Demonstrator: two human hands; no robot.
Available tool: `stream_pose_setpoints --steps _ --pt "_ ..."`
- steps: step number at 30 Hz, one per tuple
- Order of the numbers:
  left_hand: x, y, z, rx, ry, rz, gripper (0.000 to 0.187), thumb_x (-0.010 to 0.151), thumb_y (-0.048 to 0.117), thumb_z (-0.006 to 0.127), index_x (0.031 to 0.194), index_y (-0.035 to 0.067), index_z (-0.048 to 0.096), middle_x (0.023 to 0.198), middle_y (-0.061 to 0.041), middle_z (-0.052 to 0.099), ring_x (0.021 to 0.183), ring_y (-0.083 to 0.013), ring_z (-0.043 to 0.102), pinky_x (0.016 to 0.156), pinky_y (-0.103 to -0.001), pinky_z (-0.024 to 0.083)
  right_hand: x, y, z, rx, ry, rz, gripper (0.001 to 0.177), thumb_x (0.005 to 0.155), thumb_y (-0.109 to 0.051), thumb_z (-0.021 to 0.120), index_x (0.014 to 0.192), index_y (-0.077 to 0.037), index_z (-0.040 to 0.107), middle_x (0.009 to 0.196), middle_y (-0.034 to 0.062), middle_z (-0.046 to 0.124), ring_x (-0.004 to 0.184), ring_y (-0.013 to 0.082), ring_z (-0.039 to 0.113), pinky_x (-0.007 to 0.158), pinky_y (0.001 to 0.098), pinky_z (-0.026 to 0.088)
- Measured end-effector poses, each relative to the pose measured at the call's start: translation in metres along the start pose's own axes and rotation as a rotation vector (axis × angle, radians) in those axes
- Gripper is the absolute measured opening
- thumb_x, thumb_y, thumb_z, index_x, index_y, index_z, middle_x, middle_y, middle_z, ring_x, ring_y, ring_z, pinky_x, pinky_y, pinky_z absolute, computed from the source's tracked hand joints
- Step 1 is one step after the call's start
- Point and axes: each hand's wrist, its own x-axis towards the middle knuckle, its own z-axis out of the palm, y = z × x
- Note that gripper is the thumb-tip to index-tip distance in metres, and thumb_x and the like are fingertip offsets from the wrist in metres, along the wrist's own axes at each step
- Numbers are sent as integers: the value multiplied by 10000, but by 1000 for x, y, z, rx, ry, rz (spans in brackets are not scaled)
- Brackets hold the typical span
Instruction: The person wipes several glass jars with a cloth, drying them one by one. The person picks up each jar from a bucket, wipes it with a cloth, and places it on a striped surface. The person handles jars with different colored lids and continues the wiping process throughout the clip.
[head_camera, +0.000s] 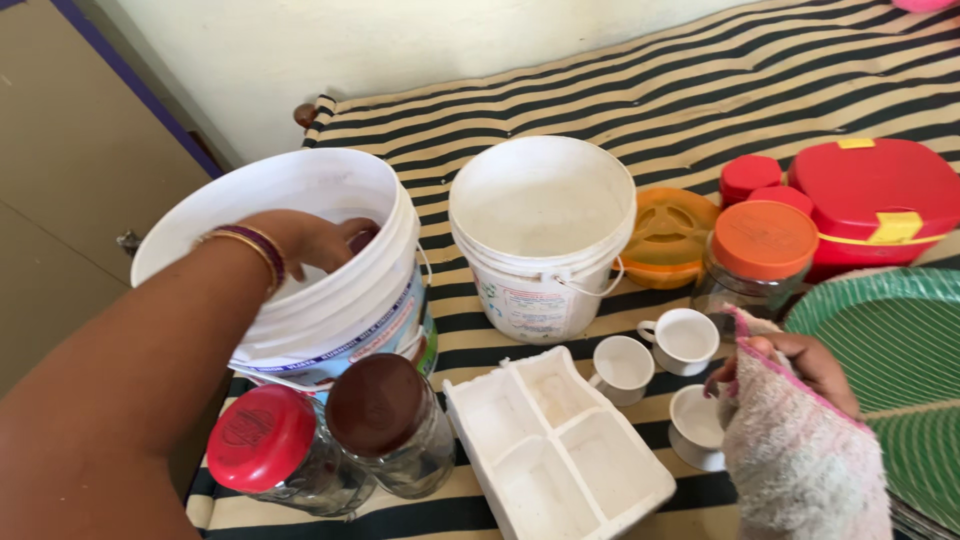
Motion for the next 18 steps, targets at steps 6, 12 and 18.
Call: stream_pose_setpoints --steps 6,12,18 --pt "9 -4 11 256 250 281 887 760 518 791 1517 249 413 1479 -139 576 1399 -342 511 1184 -453 355 0 3 9 -19 29 -78 146 1100 -128 629 1104 17 614 828 100 619 727 175 627 682 374 570" --pt "18 -1 19 494 240 206 728 867 489 693 1525 299 446 1450 -148 574 1346 -375 538 1162 -485 379 -10 8 19 -191 78 17 139 1017 -142 661 1067 -13 650 1079 39 748 801 117 650 718 307 555" --pt "18 3 22 457 188 253 611 896 417 642 1484 285 543 1268 -116 727 1144 -342 701 1034 -478 496 0 43 18 -200 -122 -28 196 907 -171 754 1038 -36 699 890 53 701 797 102 648 706 259 527"
